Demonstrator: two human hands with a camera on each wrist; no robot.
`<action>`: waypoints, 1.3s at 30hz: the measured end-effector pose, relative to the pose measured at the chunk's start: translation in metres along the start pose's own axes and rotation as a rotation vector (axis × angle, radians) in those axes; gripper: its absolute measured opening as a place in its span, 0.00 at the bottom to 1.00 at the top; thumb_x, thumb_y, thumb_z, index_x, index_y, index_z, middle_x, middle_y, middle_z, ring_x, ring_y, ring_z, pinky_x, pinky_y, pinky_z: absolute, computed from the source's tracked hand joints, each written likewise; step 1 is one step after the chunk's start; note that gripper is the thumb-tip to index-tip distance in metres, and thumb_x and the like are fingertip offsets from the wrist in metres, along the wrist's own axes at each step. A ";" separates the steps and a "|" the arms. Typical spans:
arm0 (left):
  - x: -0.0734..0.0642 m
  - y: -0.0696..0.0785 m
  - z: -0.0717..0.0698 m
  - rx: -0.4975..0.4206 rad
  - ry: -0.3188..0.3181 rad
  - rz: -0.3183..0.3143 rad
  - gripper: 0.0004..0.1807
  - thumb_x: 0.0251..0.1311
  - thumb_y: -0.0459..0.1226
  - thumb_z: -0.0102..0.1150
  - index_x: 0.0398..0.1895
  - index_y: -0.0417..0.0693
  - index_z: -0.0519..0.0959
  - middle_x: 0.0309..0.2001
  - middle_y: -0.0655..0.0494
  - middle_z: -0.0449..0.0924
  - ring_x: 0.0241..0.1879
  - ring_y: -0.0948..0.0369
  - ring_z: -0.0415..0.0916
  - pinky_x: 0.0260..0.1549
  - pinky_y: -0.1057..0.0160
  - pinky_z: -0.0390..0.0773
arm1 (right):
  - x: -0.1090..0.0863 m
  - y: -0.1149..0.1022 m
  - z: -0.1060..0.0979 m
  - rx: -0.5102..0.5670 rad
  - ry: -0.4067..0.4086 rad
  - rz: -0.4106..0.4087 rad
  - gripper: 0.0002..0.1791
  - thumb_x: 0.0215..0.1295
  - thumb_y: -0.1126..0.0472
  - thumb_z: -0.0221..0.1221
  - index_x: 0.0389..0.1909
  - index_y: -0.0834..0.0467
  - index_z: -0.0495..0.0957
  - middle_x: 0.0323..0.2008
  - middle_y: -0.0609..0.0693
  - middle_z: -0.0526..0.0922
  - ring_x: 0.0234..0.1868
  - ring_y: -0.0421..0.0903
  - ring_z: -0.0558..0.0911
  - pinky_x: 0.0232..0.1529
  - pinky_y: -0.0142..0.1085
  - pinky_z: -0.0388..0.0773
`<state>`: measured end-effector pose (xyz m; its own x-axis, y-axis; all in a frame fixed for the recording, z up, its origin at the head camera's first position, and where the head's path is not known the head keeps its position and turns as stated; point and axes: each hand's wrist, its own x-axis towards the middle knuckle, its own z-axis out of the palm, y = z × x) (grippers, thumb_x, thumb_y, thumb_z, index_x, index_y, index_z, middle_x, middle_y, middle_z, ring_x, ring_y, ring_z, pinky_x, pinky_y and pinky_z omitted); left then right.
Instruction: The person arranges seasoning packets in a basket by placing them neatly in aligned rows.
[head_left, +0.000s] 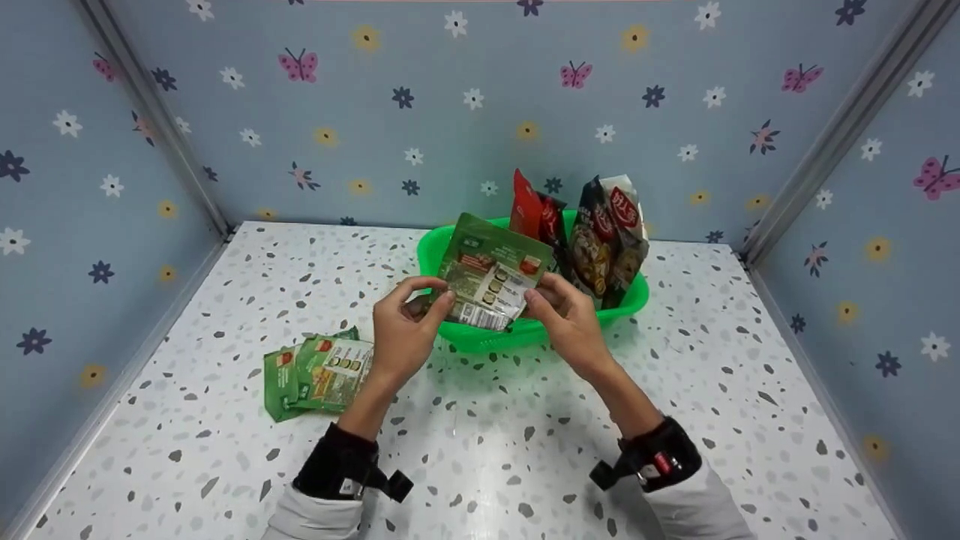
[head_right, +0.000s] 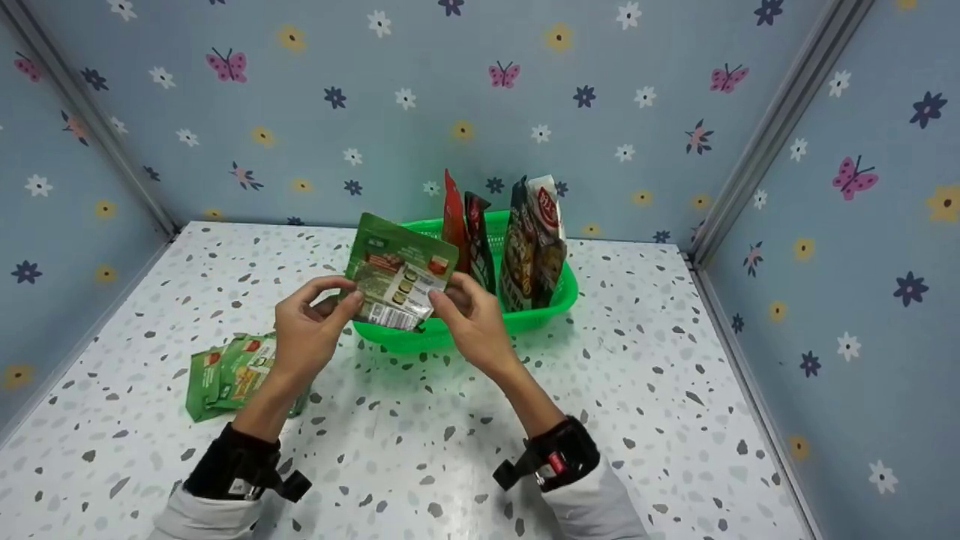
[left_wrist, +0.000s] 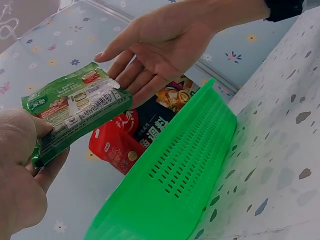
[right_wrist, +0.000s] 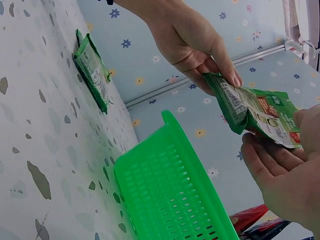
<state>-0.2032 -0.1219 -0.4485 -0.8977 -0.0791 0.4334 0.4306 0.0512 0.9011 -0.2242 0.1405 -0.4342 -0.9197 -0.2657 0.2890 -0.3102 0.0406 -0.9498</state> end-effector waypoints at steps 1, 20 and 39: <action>-0.001 0.000 0.003 0.000 -0.011 -0.008 0.11 0.79 0.33 0.69 0.59 0.40 0.86 0.51 0.41 0.90 0.45 0.65 0.94 0.38 0.66 0.85 | 0.000 0.000 0.000 -0.004 0.022 -0.001 0.22 0.88 0.60 0.58 0.75 0.65 0.78 0.62 0.65 0.91 0.55 0.47 0.94 0.60 0.39 0.92; -0.010 -0.005 0.027 -0.075 -0.156 -0.149 0.26 0.78 0.37 0.71 0.75 0.43 0.80 0.62 0.42 0.89 0.51 0.60 0.92 0.48 0.61 0.91 | -0.002 0.000 -0.004 -0.089 0.252 -0.120 0.15 0.87 0.63 0.60 0.64 0.63 0.89 0.39 0.50 0.93 0.31 0.41 0.79 0.32 0.32 0.74; -0.019 -0.009 0.037 -0.067 -0.160 -0.163 0.18 0.74 0.40 0.76 0.63 0.46 0.91 0.55 0.44 0.95 0.48 0.58 0.95 0.39 0.65 0.88 | -0.001 0.000 -0.004 -0.069 0.221 -0.097 0.16 0.87 0.61 0.61 0.66 0.60 0.88 0.54 0.59 0.95 0.45 0.44 0.91 0.40 0.34 0.85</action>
<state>-0.1936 -0.0843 -0.4655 -0.9569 0.0784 0.2796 0.2792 -0.0162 0.9601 -0.2242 0.1446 -0.4344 -0.9130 -0.0544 0.4044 -0.4078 0.0930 -0.9083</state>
